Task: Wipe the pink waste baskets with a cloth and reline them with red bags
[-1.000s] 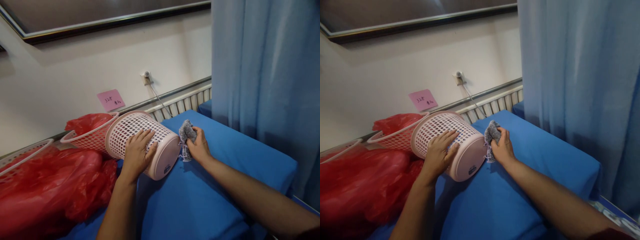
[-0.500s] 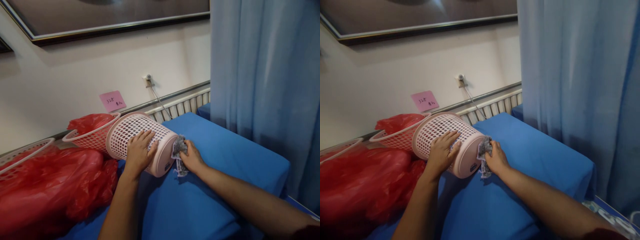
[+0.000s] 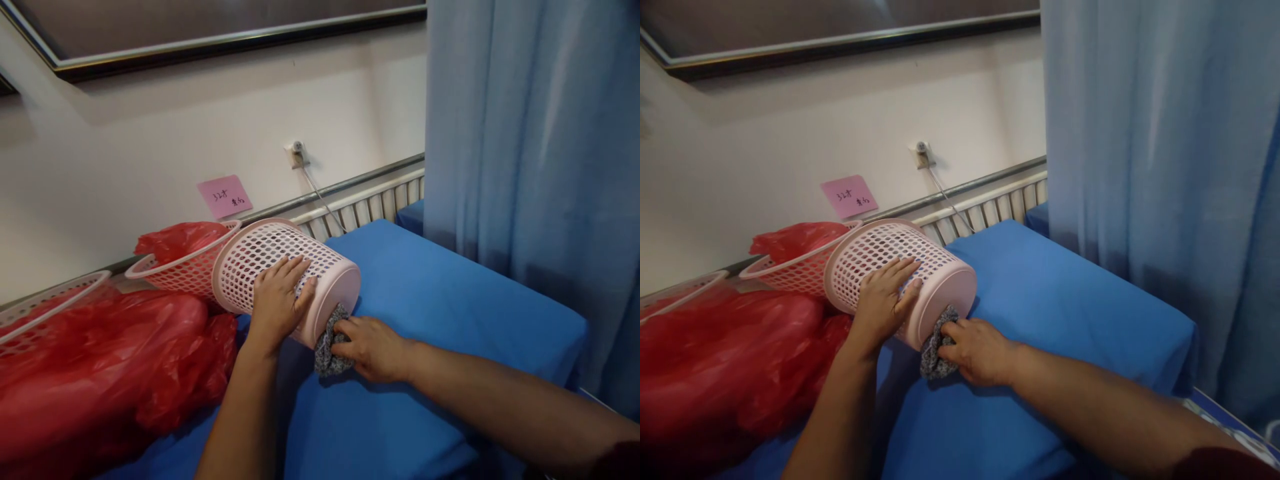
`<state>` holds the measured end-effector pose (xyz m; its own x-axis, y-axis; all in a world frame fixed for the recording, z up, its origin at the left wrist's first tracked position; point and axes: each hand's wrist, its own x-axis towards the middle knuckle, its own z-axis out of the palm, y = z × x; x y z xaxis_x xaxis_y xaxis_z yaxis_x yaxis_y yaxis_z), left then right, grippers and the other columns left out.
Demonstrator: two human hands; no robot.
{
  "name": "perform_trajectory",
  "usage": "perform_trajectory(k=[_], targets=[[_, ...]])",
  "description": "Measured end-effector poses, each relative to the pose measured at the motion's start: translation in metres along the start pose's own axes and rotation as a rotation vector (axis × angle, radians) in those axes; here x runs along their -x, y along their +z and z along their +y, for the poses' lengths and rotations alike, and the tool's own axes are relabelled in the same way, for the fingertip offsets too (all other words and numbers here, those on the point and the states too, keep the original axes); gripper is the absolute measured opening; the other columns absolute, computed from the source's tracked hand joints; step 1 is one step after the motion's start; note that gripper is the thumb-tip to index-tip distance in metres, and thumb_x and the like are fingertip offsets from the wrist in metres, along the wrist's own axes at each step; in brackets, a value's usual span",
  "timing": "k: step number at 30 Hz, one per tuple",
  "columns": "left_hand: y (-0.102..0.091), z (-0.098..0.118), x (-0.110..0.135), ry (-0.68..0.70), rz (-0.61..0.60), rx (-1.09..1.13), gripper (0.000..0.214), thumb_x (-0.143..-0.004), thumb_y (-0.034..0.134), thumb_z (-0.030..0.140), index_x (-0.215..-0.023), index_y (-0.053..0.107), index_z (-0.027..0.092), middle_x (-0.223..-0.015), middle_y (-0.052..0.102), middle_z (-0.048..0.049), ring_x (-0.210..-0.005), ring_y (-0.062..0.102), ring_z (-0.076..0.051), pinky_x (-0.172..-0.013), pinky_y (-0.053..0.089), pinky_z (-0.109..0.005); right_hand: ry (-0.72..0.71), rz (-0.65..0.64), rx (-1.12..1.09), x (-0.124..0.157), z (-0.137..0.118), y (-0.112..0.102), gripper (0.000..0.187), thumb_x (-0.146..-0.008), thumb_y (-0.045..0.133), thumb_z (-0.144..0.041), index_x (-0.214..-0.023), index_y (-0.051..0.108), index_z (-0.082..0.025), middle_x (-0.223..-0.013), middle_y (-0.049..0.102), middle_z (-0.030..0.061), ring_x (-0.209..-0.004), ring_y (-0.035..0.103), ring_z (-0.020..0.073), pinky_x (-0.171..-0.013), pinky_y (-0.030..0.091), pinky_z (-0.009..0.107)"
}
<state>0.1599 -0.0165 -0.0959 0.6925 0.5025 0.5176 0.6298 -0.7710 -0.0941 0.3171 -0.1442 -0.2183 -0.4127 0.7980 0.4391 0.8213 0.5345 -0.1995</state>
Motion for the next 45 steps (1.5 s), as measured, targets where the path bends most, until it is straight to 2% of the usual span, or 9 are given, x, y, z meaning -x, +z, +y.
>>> perform_trajectory(k=[5, 13, 17, 22, 25, 33, 40, 42, 45], targets=[[-0.001, 0.000, 0.002, -0.006, 0.012, 0.014, 0.045, -0.099, 0.046, 0.046, -0.135, 0.066, 0.027, -0.141, 0.067, -0.0062, -0.138, 0.053, -0.032, -0.112, 0.036, -0.054, 0.355, -0.028, -0.059, 0.000, 0.016, 0.001, 0.020, -0.077, 0.065, -0.017, -0.094, 0.074, -0.022, -0.110, 0.064, 0.0077, -0.091, 0.062, 0.0215, -0.080, 0.051, 0.033], [0.000, 0.001, 0.001, -0.004, 0.025, 0.008, 0.045, -0.099, 0.046, 0.046, -0.134, 0.067, 0.027, -0.141, 0.067, -0.0059, -0.137, 0.054, -0.033, -0.111, 0.037, -0.054, 0.764, 0.506, -0.180, 0.003, 0.058, -0.007, 0.042, -0.082, 0.054, -0.014, -0.121, 0.063, -0.024, -0.129, 0.056, 0.0073, -0.118, 0.059, 0.0221, -0.107, 0.046, 0.036], [0.001, 0.000, 0.002, 0.002, 0.032, 0.012, 0.045, -0.098, 0.046, 0.046, -0.134, 0.067, 0.026, -0.140, 0.067, -0.0059, -0.136, 0.054, -0.033, -0.111, 0.037, -0.054, 0.770, 0.744, -0.259, -0.003, 0.053, 0.001, 0.046, -0.084, 0.052, -0.017, -0.130, 0.054, -0.019, -0.131, 0.053, 0.0122, -0.124, 0.055, 0.0251, -0.109, 0.045, 0.040], [0.001, 0.000, 0.002, 0.001, 0.034, 0.004, 0.045, -0.098, 0.046, 0.046, -0.134, 0.067, 0.028, -0.141, 0.067, -0.0057, -0.137, 0.054, -0.032, -0.112, 0.036, -0.053, 0.660, 0.177, -0.264, -0.005, 0.026, 0.013, 0.039, -0.079, 0.057, -0.015, -0.118, 0.063, -0.022, -0.123, 0.060, 0.0085, -0.106, 0.063, 0.0231, -0.096, 0.050, 0.035], [0.001, 0.001, 0.002, 0.001, 0.030, 0.011, 0.045, -0.099, 0.046, 0.046, -0.134, 0.066, 0.027, -0.141, 0.067, -0.0060, -0.137, 0.053, -0.032, -0.112, 0.036, -0.053, 0.602, 0.038, -0.281, -0.004, 0.020, 0.012, 0.034, -0.077, 0.058, -0.014, -0.109, 0.067, -0.023, -0.117, 0.063, 0.0058, -0.102, 0.064, 0.0219, -0.093, 0.049, 0.033], [-0.001, 0.002, 0.003, -0.006, 0.026, 0.016, 0.046, -0.100, 0.044, 0.047, -0.135, 0.066, 0.026, -0.142, 0.066, -0.0063, -0.138, 0.052, -0.032, -0.112, 0.034, -0.053, 0.514, 0.775, -0.299, -0.002, 0.033, -0.003, 0.041, -0.081, 0.055, -0.013, -0.120, 0.057, -0.024, -0.122, 0.058, 0.0082, -0.118, 0.059, 0.0239, -0.105, 0.048, 0.040], [0.000, 0.002, 0.003, 0.003, 0.049, 0.011, 0.045, -0.100, 0.045, 0.045, -0.133, 0.067, 0.024, -0.141, 0.067, -0.0065, -0.137, 0.053, -0.033, -0.111, 0.036, -0.053, 0.488, 0.230, -0.215, -0.001, 0.025, 0.002, 0.036, -0.078, 0.057, -0.013, -0.112, 0.065, -0.022, -0.115, 0.061, 0.0071, -0.097, 0.064, 0.0229, -0.088, 0.054, 0.037], [0.001, 0.001, 0.003, 0.008, 0.051, 0.013, 0.045, -0.099, 0.046, 0.045, -0.133, 0.067, 0.024, -0.141, 0.067, -0.0066, -0.136, 0.054, -0.033, -0.110, 0.036, -0.054, 0.533, 0.287, -0.249, -0.001, 0.031, 0.001, 0.033, -0.078, 0.057, -0.013, -0.109, 0.066, -0.024, -0.112, 0.063, 0.0051, -0.097, 0.065, 0.0220, -0.090, 0.054, 0.037], [0.002, 0.001, 0.002, 0.011, 0.063, 0.015, 0.046, -0.099, 0.045, 0.045, -0.133, 0.068, 0.024, -0.140, 0.068, -0.0068, -0.136, 0.054, -0.034, -0.110, 0.037, -0.054, 0.555, 0.682, -0.317, -0.007, 0.039, -0.004, 0.034, -0.081, 0.056, -0.014, -0.112, 0.063, -0.025, -0.114, 0.062, 0.0050, -0.108, 0.062, 0.0223, -0.100, 0.051, 0.038]])
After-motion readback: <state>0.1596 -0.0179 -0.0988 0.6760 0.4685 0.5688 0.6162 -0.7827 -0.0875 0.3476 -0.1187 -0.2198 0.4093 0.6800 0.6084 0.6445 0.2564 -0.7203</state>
